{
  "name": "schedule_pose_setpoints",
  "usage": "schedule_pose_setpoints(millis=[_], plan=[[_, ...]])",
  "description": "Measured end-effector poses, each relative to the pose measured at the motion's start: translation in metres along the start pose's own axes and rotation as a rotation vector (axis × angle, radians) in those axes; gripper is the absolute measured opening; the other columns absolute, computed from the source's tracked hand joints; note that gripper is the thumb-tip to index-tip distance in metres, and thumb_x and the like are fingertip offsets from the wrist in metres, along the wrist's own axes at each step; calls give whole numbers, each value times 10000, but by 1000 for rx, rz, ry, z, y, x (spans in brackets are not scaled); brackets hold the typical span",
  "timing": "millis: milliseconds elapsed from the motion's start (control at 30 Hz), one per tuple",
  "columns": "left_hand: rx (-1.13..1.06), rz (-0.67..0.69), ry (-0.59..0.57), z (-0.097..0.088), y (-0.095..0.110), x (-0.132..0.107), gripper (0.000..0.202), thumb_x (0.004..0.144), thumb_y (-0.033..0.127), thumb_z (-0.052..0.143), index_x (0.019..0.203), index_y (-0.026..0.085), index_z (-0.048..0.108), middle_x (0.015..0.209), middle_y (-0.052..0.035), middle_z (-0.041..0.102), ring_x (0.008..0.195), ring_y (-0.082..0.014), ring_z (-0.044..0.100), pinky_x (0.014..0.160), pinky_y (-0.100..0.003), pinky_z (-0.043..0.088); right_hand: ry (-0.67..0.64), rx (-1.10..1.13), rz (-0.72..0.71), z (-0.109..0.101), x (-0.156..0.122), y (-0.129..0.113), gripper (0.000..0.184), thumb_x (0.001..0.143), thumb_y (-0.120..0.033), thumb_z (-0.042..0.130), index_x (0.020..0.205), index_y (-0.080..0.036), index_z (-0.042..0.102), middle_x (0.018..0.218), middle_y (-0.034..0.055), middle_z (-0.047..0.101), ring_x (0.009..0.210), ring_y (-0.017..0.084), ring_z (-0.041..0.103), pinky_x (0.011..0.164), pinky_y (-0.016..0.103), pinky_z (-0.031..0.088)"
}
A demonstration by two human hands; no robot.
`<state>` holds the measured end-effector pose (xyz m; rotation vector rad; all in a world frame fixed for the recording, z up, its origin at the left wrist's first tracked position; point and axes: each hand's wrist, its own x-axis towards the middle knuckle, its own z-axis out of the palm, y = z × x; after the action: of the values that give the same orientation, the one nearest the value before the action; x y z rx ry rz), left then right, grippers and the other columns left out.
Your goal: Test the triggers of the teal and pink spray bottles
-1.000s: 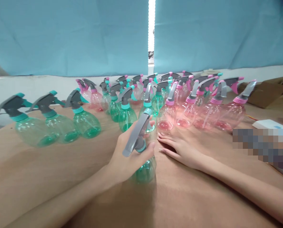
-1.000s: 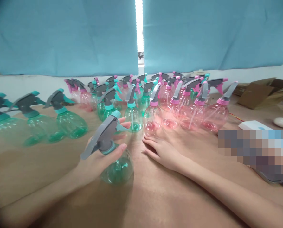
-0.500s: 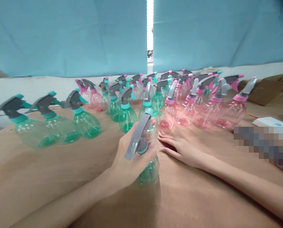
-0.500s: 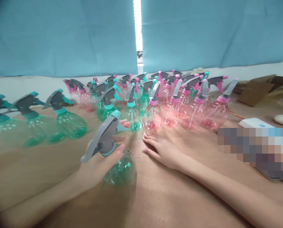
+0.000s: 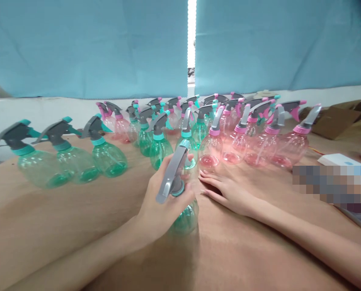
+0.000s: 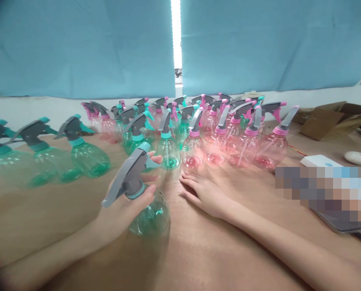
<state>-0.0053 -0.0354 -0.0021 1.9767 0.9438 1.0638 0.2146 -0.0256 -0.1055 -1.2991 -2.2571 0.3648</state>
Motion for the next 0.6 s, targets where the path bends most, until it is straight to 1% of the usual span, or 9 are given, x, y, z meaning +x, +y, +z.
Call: schedule_pose_setpoints(millis=[100, 167, 267, 400, 500, 600], plan=[[-5, -3, 0, 0, 0, 0, 518, 759, 99, 543, 1244, 256, 447, 1168, -33, 609, 775, -117, 621, 724, -245, 546, -10, -4, 2, 0, 0, 0, 493, 960, -486, 442, 1359, -210, 531, 1402, 113, 526, 1282, 298, 495, 1058, 505, 410], [0, 3, 2, 0, 1, 0, 513, 756, 96, 535, 1237, 257, 457, 1095, -22, 617, 752, -117, 610, 718, -246, 541, -12, -8, 0, 0, 0, 0, 494, 962, -483, 438, 1358, -203, 532, 1404, 116, 524, 1285, 298, 491, 1060, 503, 409], [34, 6, 12, -1, 2, 0, 494, 743, 97, 531, 1208, 254, 475, 975, -7, 614, 718, -123, 594, 696, -253, 530, 4, 2, -9, 1, 0, 1, 477, 960, -471, 447, 1357, -221, 533, 1403, 109, 526, 1282, 299, 495, 1057, 505, 411], [96, 23, 19, -2, 3, 1, 407, 733, 113, 513, 1114, 256, 497, 816, 22, 573, 697, -138, 588, 609, -244, 489, 7, 9, -12, 1, 0, 1, 478, 957, -473, 454, 1356, -223, 535, 1405, 109, 523, 1286, 299, 491, 1060, 503, 408], [120, 21, 12, -4, 2, 2, 347, 725, 117, 518, 1042, 259, 518, 769, 28, 562, 684, -146, 579, 525, -231, 424, -6, 0, -9, 1, 0, 1, 479, 961, -463, 449, 1357, -206, 531, 1407, 117, 521, 1296, 293, 480, 1067, 492, 402], [135, 14, 15, -5, 2, 3, 294, 706, 108, 524, 963, 250, 517, 767, 35, 567, 597, -121, 521, 488, -231, 381, -8, -2, -7, 1, 0, 0, 478, 961, -457, 449, 1355, -199, 532, 1408, 119, 519, 1294, 292, 482, 1067, 487, 405]])
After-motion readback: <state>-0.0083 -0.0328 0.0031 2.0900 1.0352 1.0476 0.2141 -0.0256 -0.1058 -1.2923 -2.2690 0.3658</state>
